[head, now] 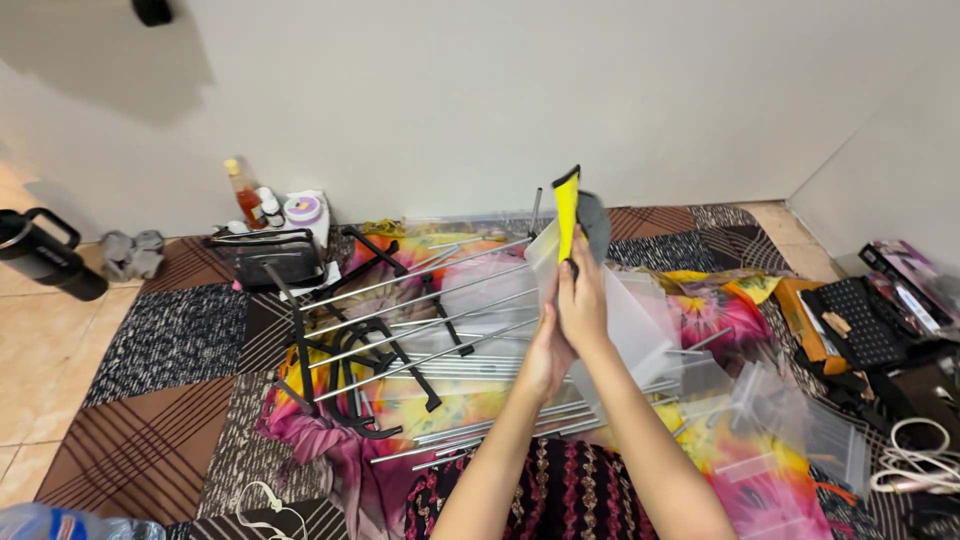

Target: The person assembles a metal shelving unit by connecting metal rods and inserting translucent plastic shelves into the frame. They handle multiple rods and shelves, aligning and securing them into place.

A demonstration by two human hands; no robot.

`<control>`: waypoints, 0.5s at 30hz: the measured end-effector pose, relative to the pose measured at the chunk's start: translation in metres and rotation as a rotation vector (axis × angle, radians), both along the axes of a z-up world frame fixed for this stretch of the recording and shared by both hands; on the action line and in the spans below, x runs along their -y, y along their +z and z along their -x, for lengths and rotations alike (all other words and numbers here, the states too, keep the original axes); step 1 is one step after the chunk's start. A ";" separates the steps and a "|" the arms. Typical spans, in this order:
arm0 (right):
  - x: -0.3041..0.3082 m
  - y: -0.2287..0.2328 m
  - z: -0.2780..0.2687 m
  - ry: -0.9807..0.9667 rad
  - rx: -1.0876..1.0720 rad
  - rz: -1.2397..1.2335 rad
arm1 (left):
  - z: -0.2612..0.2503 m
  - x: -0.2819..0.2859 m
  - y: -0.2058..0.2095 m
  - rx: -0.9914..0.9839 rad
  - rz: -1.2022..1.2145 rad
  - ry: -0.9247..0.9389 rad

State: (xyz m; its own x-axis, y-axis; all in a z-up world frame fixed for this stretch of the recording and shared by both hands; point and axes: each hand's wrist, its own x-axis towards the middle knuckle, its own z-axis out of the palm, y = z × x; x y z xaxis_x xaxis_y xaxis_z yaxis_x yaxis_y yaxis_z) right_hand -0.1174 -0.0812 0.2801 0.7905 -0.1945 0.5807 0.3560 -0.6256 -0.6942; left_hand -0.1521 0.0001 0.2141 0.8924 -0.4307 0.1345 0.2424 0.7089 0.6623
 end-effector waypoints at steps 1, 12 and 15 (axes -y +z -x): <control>-0.009 -0.005 0.002 0.062 0.006 -0.032 | -0.005 -0.005 0.003 0.015 0.083 -0.027; -0.038 0.025 -0.005 0.294 0.020 -0.021 | -0.001 -0.026 0.032 0.022 0.015 -0.022; -0.055 0.010 0.011 0.224 0.101 0.095 | -0.012 -0.035 0.041 -0.087 0.112 0.003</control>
State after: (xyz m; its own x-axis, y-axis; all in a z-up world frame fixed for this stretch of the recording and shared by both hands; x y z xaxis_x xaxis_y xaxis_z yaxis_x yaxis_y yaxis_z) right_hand -0.1284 -0.0265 0.2905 0.7450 0.0382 0.6659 0.5574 -0.5841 -0.5900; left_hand -0.1402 0.0354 0.2548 0.9039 -0.4149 0.1037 0.2932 0.7777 0.5560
